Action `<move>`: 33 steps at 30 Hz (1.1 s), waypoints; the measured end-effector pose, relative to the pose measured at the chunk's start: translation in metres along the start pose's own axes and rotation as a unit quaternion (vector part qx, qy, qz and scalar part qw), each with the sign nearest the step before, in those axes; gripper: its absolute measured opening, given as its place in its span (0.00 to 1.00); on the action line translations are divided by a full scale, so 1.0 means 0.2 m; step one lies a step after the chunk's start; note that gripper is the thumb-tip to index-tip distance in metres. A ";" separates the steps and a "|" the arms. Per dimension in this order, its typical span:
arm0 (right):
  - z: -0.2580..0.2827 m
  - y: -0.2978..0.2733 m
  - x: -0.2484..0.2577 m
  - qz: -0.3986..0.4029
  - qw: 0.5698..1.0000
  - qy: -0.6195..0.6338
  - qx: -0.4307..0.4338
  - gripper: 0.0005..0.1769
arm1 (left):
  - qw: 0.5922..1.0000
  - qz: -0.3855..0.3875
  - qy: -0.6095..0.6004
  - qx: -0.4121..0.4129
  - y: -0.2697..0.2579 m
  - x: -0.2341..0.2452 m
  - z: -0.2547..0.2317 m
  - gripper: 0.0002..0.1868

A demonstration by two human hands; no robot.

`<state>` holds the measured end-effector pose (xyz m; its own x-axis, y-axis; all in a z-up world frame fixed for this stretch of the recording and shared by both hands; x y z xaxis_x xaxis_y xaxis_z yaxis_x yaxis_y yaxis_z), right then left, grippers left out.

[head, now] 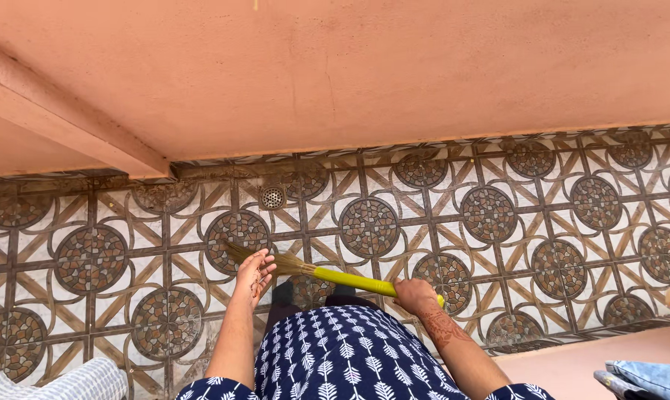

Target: The person sweeps the tiled floor of a balcony using a long-handled broom, moving dust and debris toward a drain.

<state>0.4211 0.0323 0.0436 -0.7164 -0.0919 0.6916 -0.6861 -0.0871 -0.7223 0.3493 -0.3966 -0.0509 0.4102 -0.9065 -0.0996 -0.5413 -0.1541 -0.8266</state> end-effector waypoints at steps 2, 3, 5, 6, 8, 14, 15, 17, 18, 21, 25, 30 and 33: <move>-0.07 -0.02 -0.07 0.025 0.999 0.006 -0.023 0.28 | 1.000 -0.004 0.012 -0.001 0.00 -0.02 -0.01 0.18; -0.15 -0.05 -0.12 0.032 0.998 0.024 -0.041 0.29 | 1.000 -0.006 0.018 -0.002 0.00 -0.03 -0.01 0.18; -0.33 -0.12 -0.22 0.051 0.992 0.064 -0.096 0.30 | 1.000 -0.010 0.021 0.001 -0.01 -0.02 -0.01 0.18; -0.44 -0.17 -0.27 0.065 0.985 0.086 -0.135 0.30 | 1.000 -0.009 0.024 0.004 -0.02 -0.02 -0.01 0.18; -0.64 -0.25 -0.32 0.054 0.976 0.099 -0.188 0.30 | 1.000 -0.010 0.022 0.003 -0.05 0.01 -0.02 0.18; -0.91 -0.34 -0.37 0.021 0.900 0.271 -0.341 0.31 | 0.999 -0.020 0.041 0.004 -0.06 -0.02 -0.02 0.19; -0.90 -0.32 -0.38 0.020 0.875 0.322 -0.361 0.31 | 0.999 -0.016 0.037 0.004 -0.06 -0.04 -0.02 0.19; -0.82 -0.23 -0.34 -0.017 0.897 0.309 -0.317 0.32 | 0.999 -0.009 0.041 -0.001 -0.05 -0.07 -0.03 0.20; -0.77 -0.21 -0.32 -0.033 0.906 0.300 -0.296 0.32 | 0.999 -0.006 0.044 -0.002 -0.06 -0.09 -0.01 0.20; -0.58 -0.16 -0.29 -0.043 0.921 0.313 -0.228 0.38 | 0.999 -0.007 0.044 0.001 -0.06 -0.12 0.02 0.19; -0.34 -0.14 -0.16 -0.043 0.967 0.232 -0.098 0.34 | 0.999 0.004 0.042 -0.003 -0.07 -0.14 0.03 0.19; -0.20 -0.11 -0.08 -0.010 0.998 0.065 0.015 0.32 | 0.999 -0.008 0.048 0.000 -0.09 -0.12 0.04 0.19; -0.26 -0.09 -0.20 0.024 0.998 0.050 0.011 0.36 | 0.998 -0.028 0.051 -0.003 -0.11 -0.10 0.05 0.19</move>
<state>0.4556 0.0891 0.0287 -0.7585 0.0035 0.6516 -0.6482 -0.1059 -0.7540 0.3595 -0.3708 -0.0362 0.3631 -0.9318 0.0036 -0.5242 -0.2075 -0.8259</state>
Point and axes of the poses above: each hand's wrist, its own y-axis towards the middle knuckle, its own x-axis out of the back of the hand, z = x × y, the point moved 9 cm from there along y, towards the middle knuckle, and after that the axes turned 8 degrees about -z, right-handed, at the moved point
